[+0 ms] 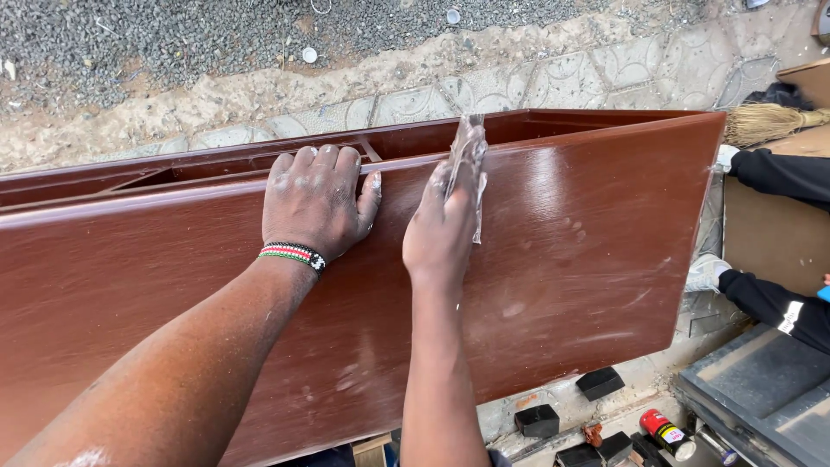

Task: The person sands a reddish-brown wooden surface using a sanding block held in their right hand. They move the block back and forth across the flat surface and along the edges to smooth the wood.

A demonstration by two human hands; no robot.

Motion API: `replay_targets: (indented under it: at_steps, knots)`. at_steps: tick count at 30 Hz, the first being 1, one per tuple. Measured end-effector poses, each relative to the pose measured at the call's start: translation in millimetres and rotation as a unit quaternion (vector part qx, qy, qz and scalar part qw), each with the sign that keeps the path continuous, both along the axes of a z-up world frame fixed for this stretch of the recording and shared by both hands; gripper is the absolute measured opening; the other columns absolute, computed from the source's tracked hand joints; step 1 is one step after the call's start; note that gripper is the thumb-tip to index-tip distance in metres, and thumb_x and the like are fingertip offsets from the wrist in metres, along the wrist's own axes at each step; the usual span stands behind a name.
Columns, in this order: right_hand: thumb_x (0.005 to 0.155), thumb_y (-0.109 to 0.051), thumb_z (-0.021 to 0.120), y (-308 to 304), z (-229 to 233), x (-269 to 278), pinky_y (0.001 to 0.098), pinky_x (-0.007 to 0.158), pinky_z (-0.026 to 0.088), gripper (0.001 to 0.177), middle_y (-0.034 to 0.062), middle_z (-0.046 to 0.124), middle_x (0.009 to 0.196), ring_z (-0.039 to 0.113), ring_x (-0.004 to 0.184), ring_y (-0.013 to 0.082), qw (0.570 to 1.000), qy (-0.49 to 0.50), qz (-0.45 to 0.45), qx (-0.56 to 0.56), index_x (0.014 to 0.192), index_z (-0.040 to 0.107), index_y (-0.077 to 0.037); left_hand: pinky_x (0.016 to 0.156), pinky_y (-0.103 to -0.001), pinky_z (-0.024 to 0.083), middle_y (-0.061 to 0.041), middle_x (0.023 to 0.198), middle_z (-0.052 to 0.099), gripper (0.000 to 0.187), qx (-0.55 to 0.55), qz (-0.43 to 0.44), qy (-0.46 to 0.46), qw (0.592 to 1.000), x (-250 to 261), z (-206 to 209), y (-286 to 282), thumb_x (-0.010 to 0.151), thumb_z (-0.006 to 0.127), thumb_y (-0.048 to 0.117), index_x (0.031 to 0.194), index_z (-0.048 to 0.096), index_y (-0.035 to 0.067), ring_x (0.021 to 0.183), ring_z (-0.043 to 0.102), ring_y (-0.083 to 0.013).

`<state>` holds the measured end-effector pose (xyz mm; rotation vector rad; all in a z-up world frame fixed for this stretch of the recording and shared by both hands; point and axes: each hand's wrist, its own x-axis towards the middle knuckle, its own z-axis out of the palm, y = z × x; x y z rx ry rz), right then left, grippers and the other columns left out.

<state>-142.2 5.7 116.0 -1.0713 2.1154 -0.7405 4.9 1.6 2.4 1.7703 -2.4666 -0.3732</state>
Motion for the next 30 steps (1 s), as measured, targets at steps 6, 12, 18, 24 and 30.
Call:
replay_targets:
  at_steps: [6,12,18,24,30]
  knots:
    - [0.127,-0.047,0.043,96.7,-27.2,17.3,0.0643,0.147,0.021,0.074,0.0431,0.051,0.177,0.041,0.172,0.0555,0.992,0.009,0.009,0.123,0.174,0.051,0.01,0.091,-0.053,0.058,-0.011,0.1,0.076,0.053,0.01,0.01,-0.004,1.0,-1.7,3.5,-3.3,0.121,0.05,0.063,0.116,0.072,0.015,0.099,0.079,-0.0362]
    - [0.128,-0.056,0.042,22.8,-38.0,-19.9,0.0768,0.14,0.026,0.073,0.0436,0.052,0.173,0.044,0.165,0.0636,0.972,0.168,0.048,0.16,0.176,0.05,-0.001,0.09,-0.053,0.058,-0.011,0.1,0.074,0.054,0.006,0.005,-0.005,1.0,-0.1,-1.9,-0.8,0.123,0.048,0.063,0.115,0.072,0.015,0.099,0.078,-0.0366]
    - [0.119,-0.03,0.066,114.6,-192.0,-76.6,0.0605,0.116,0.059,0.046,0.035,0.077,0.148,0.074,0.142,0.0504,0.822,0.496,0.259,-0.106,0.15,0.077,0.002,0.089,-0.053,0.056,-0.009,0.099,0.073,0.051,0.004,0.008,0.01,1.0,-0.6,-5.8,-0.9,0.123,0.047,0.062,0.116,0.07,0.017,0.098,0.077,-0.0355]
    - [0.103,-0.015,0.084,107.4,-161.7,-122.8,0.0485,0.105,0.069,0.048,0.0272,0.085,0.126,0.085,0.115,0.0422,0.832,0.488,0.198,-0.173,0.145,0.079,0.007,0.091,-0.051,0.054,-0.009,0.101,0.073,0.05,0.011,0.008,-0.007,1.0,0.0,-5.5,3.5,0.123,0.047,0.06,0.117,0.071,0.017,0.1,0.076,-0.0346]
    - [0.105,-0.016,0.072,97.4,-130.1,-96.1,0.0628,0.117,0.061,0.053,0.0403,0.077,0.138,0.077,0.129,0.0561,0.864,0.407,0.286,-0.083,0.15,0.073,0.013,0.092,-0.052,0.055,-0.01,0.103,0.073,0.051,0.035,0.002,-0.008,0.999,-1.9,-4.2,-0.6,0.125,0.043,0.059,0.117,0.07,0.017,0.101,0.076,-0.035]
